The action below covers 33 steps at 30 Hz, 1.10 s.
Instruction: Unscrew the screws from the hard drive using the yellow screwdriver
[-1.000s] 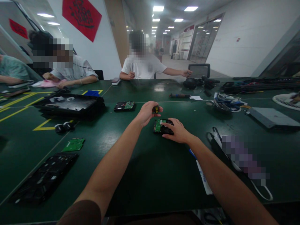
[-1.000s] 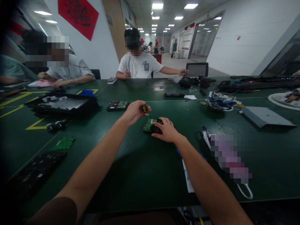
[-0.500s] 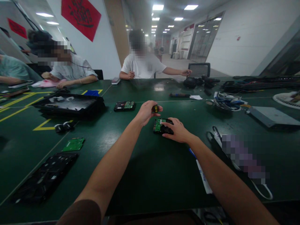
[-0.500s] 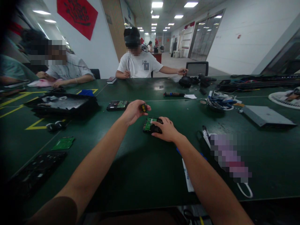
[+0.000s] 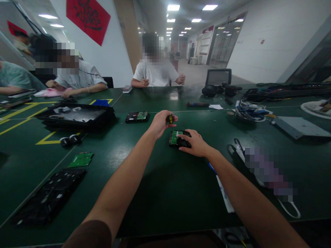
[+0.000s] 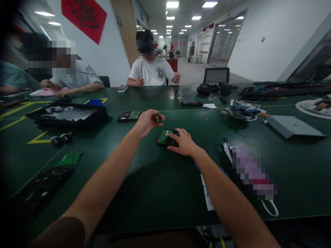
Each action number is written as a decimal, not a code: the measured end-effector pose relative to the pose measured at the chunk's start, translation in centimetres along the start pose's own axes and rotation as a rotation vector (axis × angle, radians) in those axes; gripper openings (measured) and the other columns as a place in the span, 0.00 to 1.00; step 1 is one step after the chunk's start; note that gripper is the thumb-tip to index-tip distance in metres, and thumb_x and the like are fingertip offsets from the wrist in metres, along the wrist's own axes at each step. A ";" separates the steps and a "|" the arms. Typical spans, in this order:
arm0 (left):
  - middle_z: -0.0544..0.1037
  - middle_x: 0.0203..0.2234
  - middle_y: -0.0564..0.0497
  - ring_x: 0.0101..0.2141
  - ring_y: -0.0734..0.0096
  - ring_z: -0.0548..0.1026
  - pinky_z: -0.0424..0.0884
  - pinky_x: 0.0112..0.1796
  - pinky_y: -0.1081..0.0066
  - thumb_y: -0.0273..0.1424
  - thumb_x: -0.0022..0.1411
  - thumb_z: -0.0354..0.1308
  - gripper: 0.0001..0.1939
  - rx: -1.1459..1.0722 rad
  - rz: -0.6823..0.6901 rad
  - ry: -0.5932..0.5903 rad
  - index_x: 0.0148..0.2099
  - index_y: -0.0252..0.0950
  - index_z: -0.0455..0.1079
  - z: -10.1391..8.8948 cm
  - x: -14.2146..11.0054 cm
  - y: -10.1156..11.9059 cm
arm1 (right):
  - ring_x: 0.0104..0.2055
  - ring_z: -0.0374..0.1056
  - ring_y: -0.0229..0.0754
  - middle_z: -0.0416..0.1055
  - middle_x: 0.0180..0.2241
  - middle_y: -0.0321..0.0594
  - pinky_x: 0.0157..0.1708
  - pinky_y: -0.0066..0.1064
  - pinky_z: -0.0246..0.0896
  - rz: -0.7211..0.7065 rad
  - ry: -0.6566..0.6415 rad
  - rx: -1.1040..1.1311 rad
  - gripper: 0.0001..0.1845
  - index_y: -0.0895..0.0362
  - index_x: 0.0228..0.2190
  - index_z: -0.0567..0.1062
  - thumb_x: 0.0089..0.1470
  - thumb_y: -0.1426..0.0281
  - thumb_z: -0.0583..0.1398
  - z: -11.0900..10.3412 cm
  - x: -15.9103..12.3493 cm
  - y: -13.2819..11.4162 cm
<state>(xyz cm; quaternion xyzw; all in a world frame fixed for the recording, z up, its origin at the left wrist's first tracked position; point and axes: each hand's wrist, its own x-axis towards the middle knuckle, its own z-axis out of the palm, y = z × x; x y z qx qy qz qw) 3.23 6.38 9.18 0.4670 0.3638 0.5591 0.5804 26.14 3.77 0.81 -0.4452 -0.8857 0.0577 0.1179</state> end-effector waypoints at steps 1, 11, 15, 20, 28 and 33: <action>0.80 0.35 0.44 0.36 0.63 0.78 0.75 0.30 0.69 0.36 0.56 0.60 0.10 0.022 0.020 0.015 0.38 0.34 0.72 0.0 0.1 0.0 | 0.69 0.48 0.67 0.53 0.67 0.49 0.64 0.65 0.49 0.002 -0.002 0.000 0.40 0.39 0.66 0.63 0.57 0.42 0.60 0.0 0.0 0.0; 0.80 0.33 0.43 0.35 0.63 0.79 0.72 0.28 0.71 0.36 0.59 0.59 0.12 0.061 0.000 -0.052 0.42 0.34 0.72 0.0 -0.1 0.2 | 0.69 0.48 0.66 0.53 0.67 0.49 0.64 0.64 0.50 -0.007 0.009 -0.005 0.39 0.39 0.66 0.63 0.58 0.42 0.60 0.0 0.0 0.0; 0.80 0.36 0.43 0.37 0.64 0.78 0.74 0.28 0.71 0.35 0.58 0.59 0.09 0.055 0.004 -0.028 0.38 0.34 0.72 0.1 -0.2 0.2 | 0.69 0.49 0.65 0.53 0.67 0.49 0.64 0.63 0.50 -0.008 0.023 -0.005 0.39 0.39 0.66 0.63 0.58 0.43 0.60 0.2 0.0 0.1; 0.77 0.35 0.44 0.36 0.67 0.75 0.74 0.28 0.72 0.35 0.59 0.59 0.10 0.213 0.060 -0.048 0.35 0.34 0.76 0.5 -0.7 0.9 | 0.69 0.48 0.66 0.52 0.67 0.49 0.64 0.64 0.50 0.004 0.014 -0.009 0.39 0.38 0.66 0.63 0.57 0.42 0.61 0.1 0.0 0.0; 0.78 0.33 0.45 0.35 0.65 0.77 0.77 0.31 0.68 0.35 0.58 0.61 0.09 0.054 0.000 -0.033 0.37 0.34 0.72 0.9 -0.7 0.5 | 0.70 0.47 0.66 0.51 0.68 0.48 0.64 0.65 0.48 0.009 -0.008 0.000 0.40 0.39 0.67 0.62 0.57 0.42 0.60 -0.1 0.0 -0.1; 0.76 0.35 0.45 0.36 0.67 0.74 0.73 0.27 0.74 0.36 0.57 0.60 0.10 0.212 0.118 0.051 0.33 0.34 0.76 0.5 -0.5 0.5 | 0.70 0.47 0.65 0.51 0.68 0.47 0.65 0.64 0.48 0.014 -0.019 0.006 0.40 0.38 0.67 0.62 0.58 0.42 0.60 -0.2 0.0 -0.2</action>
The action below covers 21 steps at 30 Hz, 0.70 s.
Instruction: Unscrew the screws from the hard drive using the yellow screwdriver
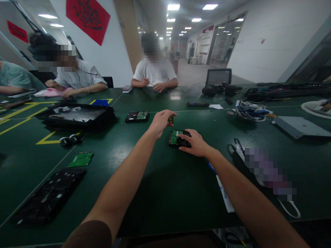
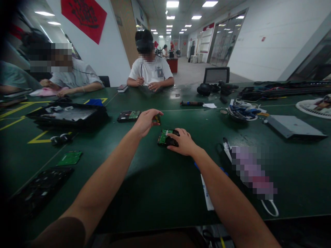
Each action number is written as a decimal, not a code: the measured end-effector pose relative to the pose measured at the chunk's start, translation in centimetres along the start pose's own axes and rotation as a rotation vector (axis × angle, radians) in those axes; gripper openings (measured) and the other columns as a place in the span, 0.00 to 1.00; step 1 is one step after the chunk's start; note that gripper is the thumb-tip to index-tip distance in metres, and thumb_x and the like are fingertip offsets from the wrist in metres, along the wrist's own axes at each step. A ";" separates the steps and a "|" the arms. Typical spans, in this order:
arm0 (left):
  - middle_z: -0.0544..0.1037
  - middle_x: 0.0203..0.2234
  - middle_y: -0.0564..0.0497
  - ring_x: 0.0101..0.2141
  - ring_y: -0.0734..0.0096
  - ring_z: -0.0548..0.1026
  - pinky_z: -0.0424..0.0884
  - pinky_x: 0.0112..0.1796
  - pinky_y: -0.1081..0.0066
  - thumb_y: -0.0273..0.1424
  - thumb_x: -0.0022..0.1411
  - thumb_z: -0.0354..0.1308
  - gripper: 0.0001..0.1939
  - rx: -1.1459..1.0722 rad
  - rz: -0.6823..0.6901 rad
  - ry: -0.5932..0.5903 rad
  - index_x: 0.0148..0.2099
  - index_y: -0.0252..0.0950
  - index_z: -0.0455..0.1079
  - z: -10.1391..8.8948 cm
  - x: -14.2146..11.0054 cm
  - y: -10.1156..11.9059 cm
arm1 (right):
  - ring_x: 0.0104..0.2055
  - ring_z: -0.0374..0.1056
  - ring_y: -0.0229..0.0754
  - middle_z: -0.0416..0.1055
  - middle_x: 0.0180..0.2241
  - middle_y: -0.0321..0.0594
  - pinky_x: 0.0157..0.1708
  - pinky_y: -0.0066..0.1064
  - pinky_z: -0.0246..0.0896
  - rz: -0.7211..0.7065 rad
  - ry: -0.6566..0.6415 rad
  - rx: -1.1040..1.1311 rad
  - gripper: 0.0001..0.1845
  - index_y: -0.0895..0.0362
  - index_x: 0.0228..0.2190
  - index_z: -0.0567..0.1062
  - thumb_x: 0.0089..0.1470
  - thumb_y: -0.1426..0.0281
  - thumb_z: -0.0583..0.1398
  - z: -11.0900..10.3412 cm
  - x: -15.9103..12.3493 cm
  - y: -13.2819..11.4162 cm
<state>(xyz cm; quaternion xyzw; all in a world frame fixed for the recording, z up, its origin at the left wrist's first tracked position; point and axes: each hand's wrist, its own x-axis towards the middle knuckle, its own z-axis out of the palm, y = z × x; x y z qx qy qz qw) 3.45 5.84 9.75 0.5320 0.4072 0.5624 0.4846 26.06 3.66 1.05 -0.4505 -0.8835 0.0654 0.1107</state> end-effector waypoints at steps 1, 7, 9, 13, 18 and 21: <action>0.77 0.35 0.45 0.36 0.67 0.75 0.73 0.27 0.74 0.36 0.57 0.60 0.10 0.019 0.003 0.005 0.34 0.34 0.77 -0.1 0.0 0.0 | 0.70 0.47 0.65 0.51 0.68 0.47 0.65 0.65 0.48 -0.003 0.004 -0.001 0.40 0.38 0.67 0.62 0.58 0.41 0.60 0.0 0.0 0.0; 0.79 0.32 0.44 0.33 0.66 0.78 0.72 0.27 0.72 0.36 0.59 0.60 0.10 -0.115 -0.111 -0.056 0.38 0.33 0.73 -0.7 0.2 0.1 | 0.70 0.47 0.66 0.51 0.68 0.48 0.64 0.66 0.48 -0.008 0.012 -0.001 0.39 0.38 0.66 0.62 0.58 0.41 0.59 0.2 0.0 0.2; 0.79 0.32 0.44 0.33 0.66 0.78 0.74 0.29 0.70 0.35 0.60 0.60 0.09 -0.161 -0.113 -0.045 0.38 0.33 0.71 -0.7 0.3 0.0 | 0.70 0.47 0.66 0.52 0.68 0.48 0.64 0.66 0.48 -0.010 0.018 -0.002 0.39 0.38 0.66 0.63 0.58 0.41 0.59 0.2 0.0 0.2; 0.78 0.34 0.44 0.35 0.67 0.76 0.75 0.30 0.71 0.34 0.58 0.61 0.08 -0.128 -0.076 -0.017 0.36 0.33 0.73 -0.6 0.3 -0.2 | 0.69 0.48 0.66 0.53 0.67 0.48 0.64 0.65 0.49 -0.015 0.025 -0.005 0.39 0.38 0.66 0.63 0.58 0.41 0.59 0.2 0.0 0.1; 0.76 0.34 0.44 0.35 0.66 0.75 0.76 0.30 0.70 0.36 0.58 0.62 0.10 -0.062 -0.064 -0.069 0.35 0.33 0.75 -0.5 0.1 0.1 | 0.69 0.48 0.65 0.52 0.67 0.49 0.64 0.65 0.50 -0.011 0.018 -0.007 0.39 0.39 0.66 0.63 0.58 0.42 0.60 0.1 0.0 0.1; 0.77 0.33 0.44 0.35 0.65 0.76 0.76 0.30 0.69 0.36 0.59 0.62 0.10 -0.063 -0.090 -0.130 0.37 0.33 0.75 -0.5 -0.2 0.4 | 0.70 0.47 0.66 0.52 0.68 0.48 0.64 0.65 0.49 -0.008 0.015 -0.009 0.39 0.38 0.66 0.63 0.58 0.42 0.60 0.1 0.0 0.1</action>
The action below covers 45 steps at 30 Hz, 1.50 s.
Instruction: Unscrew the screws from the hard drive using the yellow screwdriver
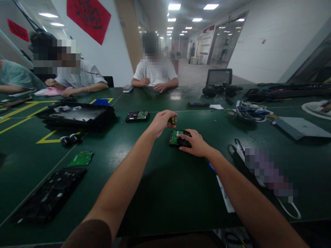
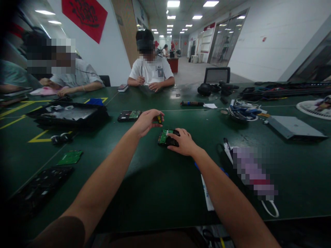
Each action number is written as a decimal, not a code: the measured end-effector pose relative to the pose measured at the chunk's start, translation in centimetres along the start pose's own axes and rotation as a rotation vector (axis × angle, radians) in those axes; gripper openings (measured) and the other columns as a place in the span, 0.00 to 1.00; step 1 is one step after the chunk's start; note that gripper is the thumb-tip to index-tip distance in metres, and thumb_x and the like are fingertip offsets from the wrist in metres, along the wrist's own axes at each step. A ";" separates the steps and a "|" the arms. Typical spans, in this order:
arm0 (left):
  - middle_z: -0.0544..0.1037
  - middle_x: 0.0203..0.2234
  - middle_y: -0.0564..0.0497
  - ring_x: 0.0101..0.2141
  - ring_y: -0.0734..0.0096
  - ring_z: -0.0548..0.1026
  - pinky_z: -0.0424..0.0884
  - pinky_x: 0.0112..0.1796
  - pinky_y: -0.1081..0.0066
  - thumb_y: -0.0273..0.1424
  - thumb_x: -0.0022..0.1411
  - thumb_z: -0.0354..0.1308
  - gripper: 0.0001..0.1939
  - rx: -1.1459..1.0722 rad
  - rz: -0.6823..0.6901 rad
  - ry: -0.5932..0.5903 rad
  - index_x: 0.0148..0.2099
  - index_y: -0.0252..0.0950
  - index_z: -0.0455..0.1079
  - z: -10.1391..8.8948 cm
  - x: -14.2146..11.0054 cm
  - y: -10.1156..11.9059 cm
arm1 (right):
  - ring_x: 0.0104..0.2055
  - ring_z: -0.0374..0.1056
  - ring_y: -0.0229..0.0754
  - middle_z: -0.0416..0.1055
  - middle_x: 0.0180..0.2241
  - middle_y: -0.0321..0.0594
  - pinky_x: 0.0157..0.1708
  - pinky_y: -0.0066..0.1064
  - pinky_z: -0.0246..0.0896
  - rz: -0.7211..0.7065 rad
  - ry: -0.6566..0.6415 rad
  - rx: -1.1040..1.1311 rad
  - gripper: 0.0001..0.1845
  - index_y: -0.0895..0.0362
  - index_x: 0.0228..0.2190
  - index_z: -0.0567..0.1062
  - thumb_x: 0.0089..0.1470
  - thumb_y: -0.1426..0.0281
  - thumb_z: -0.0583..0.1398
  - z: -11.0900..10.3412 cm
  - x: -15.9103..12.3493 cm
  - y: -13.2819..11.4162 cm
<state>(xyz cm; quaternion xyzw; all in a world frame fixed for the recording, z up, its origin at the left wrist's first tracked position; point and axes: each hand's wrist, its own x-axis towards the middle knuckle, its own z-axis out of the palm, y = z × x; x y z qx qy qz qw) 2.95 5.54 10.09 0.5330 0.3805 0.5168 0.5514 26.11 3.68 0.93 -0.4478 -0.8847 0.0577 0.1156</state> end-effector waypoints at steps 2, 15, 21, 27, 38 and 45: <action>0.78 0.33 0.43 0.35 0.63 0.77 0.74 0.27 0.70 0.37 0.59 0.61 0.11 -0.015 -0.020 0.007 0.38 0.33 0.74 0.0 0.0 0.0 | 0.70 0.47 0.65 0.52 0.68 0.48 0.64 0.65 0.49 -0.003 0.002 0.000 0.39 0.38 0.66 0.62 0.58 0.42 0.60 0.0 0.0 0.0; 0.78 0.32 0.44 0.35 0.66 0.77 0.77 0.33 0.68 0.35 0.60 0.61 0.10 -0.055 -0.006 0.006 0.38 0.32 0.74 0.1 0.1 -0.3 | 0.70 0.47 0.65 0.52 0.68 0.49 0.64 0.65 0.49 -0.003 0.006 0.001 0.39 0.38 0.66 0.62 0.58 0.42 0.60 0.1 0.0 0.0; 0.79 0.33 0.44 0.35 0.65 0.78 0.78 0.36 0.63 0.33 0.60 0.61 0.07 -0.132 -0.001 0.077 0.37 0.35 0.68 0.6 0.1 -0.5 | 0.70 0.47 0.66 0.52 0.68 0.48 0.65 0.64 0.48 0.002 0.005 0.004 0.39 0.39 0.66 0.63 0.58 0.42 0.60 0.0 0.0 -0.1; 0.76 0.33 0.46 0.34 0.68 0.75 0.74 0.29 0.72 0.35 0.58 0.61 0.09 0.007 0.046 0.067 0.35 0.33 0.74 0.6 0.0 -0.2 | 0.70 0.47 0.65 0.52 0.68 0.47 0.65 0.64 0.48 0.011 0.010 0.006 0.39 0.37 0.66 0.63 0.57 0.42 0.61 0.2 0.0 0.0; 0.77 0.32 0.46 0.34 0.67 0.76 0.76 0.32 0.69 0.34 0.57 0.61 0.08 -0.086 -0.001 0.108 0.36 0.35 0.72 0.2 0.5 -0.6 | 0.70 0.47 0.66 0.51 0.68 0.48 0.64 0.65 0.49 0.005 0.006 0.003 0.39 0.38 0.66 0.62 0.58 0.42 0.60 0.1 0.0 -0.1; 0.78 0.31 0.45 0.35 0.63 0.78 0.76 0.31 0.67 0.35 0.59 0.58 0.09 -0.121 -0.046 0.072 0.39 0.35 0.72 0.4 0.4 -0.5 | 0.70 0.48 0.66 0.51 0.68 0.49 0.64 0.64 0.49 -0.001 0.007 0.001 0.40 0.39 0.67 0.62 0.58 0.42 0.60 0.1 0.0 0.0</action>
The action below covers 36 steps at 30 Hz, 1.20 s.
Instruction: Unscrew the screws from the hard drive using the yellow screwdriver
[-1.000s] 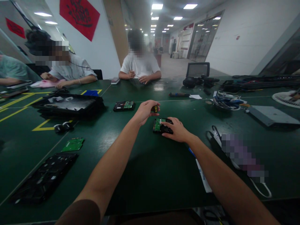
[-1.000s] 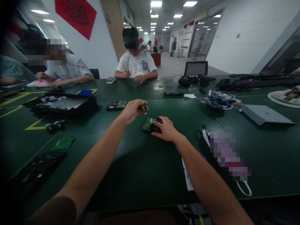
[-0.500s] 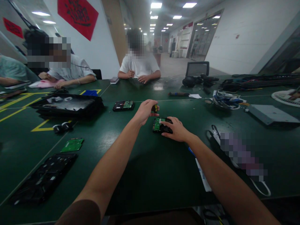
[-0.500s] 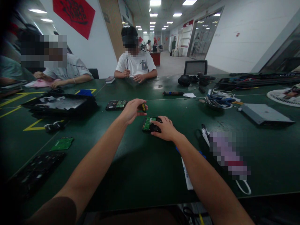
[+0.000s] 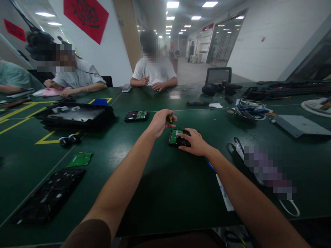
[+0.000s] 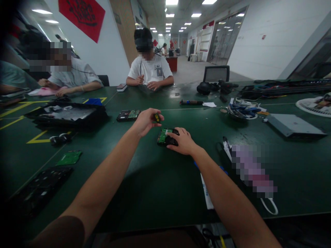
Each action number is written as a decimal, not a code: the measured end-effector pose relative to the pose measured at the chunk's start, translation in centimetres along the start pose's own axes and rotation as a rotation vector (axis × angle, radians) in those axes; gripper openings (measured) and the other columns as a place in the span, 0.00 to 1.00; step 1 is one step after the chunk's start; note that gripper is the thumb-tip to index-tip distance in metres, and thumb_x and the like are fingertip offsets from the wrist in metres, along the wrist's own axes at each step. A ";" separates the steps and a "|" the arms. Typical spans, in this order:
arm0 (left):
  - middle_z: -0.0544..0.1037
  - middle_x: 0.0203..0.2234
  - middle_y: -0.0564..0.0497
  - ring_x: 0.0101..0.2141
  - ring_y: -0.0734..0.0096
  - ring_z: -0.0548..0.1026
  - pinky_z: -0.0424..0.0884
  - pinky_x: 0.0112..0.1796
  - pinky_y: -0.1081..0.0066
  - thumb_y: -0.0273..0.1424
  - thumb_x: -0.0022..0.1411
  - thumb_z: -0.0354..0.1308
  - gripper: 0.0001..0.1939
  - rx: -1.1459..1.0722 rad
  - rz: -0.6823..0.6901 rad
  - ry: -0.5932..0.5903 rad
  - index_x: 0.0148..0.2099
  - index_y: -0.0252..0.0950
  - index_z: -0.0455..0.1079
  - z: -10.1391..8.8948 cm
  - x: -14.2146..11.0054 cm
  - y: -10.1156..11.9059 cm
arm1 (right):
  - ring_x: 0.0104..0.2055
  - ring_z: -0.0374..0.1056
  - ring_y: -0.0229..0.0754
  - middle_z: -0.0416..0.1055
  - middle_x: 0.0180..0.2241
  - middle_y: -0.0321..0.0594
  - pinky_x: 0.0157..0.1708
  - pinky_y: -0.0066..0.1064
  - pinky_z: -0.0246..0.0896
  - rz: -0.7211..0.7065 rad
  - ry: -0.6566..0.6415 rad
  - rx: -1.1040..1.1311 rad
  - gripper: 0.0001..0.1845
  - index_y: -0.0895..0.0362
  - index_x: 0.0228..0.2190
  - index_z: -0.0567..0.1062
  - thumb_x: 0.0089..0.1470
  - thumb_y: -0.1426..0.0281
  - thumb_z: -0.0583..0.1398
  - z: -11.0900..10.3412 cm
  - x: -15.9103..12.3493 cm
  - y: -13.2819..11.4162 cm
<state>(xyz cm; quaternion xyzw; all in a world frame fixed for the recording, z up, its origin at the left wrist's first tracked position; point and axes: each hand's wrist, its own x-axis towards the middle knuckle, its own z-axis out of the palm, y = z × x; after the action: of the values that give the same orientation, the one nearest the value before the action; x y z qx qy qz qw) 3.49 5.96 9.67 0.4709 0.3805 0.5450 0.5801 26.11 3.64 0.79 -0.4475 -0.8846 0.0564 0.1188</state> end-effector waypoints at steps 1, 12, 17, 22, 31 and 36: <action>0.78 0.31 0.45 0.35 0.63 0.78 0.77 0.32 0.66 0.34 0.59 0.59 0.08 -0.023 -0.002 0.006 0.39 0.35 0.70 0.1 0.0 0.0 | 0.70 0.48 0.66 0.52 0.68 0.49 0.64 0.64 0.49 0.002 0.000 -0.001 0.40 0.39 0.67 0.62 0.58 0.42 0.60 0.0 0.0 0.0; 0.76 0.32 0.46 0.34 0.67 0.74 0.75 0.29 0.71 0.35 0.58 0.60 0.10 0.098 0.089 0.026 0.36 0.33 0.74 -0.1 -0.2 0.1 | 0.70 0.47 0.66 0.51 0.68 0.49 0.64 0.64 0.49 0.007 0.002 -0.004 0.39 0.39 0.66 0.63 0.58 0.42 0.60 0.0 0.0 -0.1; 0.78 0.33 0.44 0.36 0.63 0.77 0.78 0.33 0.64 0.35 0.58 0.60 0.10 -0.064 -0.006 -0.059 0.39 0.33 0.72 0.0 0.0 -0.1 | 0.70 0.46 0.67 0.51 0.68 0.49 0.64 0.64 0.49 0.007 -0.007 -0.006 0.39 0.39 0.67 0.62 0.58 0.42 0.59 0.0 0.1 -0.1; 0.76 0.32 0.45 0.34 0.67 0.74 0.73 0.28 0.73 0.36 0.58 0.59 0.11 0.104 0.058 -0.039 0.35 0.32 0.76 -0.4 0.0 0.2 | 0.70 0.46 0.67 0.50 0.69 0.48 0.64 0.64 0.48 0.016 -0.021 -0.001 0.40 0.38 0.67 0.61 0.58 0.42 0.59 -0.1 0.0 -0.1; 0.79 0.32 0.44 0.34 0.64 0.78 0.76 0.27 0.69 0.37 0.59 0.62 0.13 0.045 0.041 -0.016 0.40 0.33 0.72 0.1 -0.1 -0.3 | 0.70 0.47 0.66 0.51 0.68 0.49 0.64 0.64 0.48 0.006 0.001 -0.010 0.40 0.39 0.67 0.62 0.58 0.42 0.59 0.1 0.0 0.0; 0.77 0.31 0.48 0.33 0.67 0.76 0.77 0.29 0.69 0.36 0.58 0.62 0.10 0.041 0.126 0.047 0.36 0.35 0.72 0.3 0.2 -0.7 | 0.70 0.47 0.66 0.52 0.68 0.49 0.64 0.63 0.48 0.000 0.002 0.002 0.40 0.40 0.67 0.62 0.58 0.42 0.60 0.1 0.1 0.0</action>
<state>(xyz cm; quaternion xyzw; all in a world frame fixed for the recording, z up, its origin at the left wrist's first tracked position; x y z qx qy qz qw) 4.00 6.14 9.13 0.4928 0.3747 0.5833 0.5259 26.04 3.72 0.70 -0.4475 -0.8843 0.0568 0.1202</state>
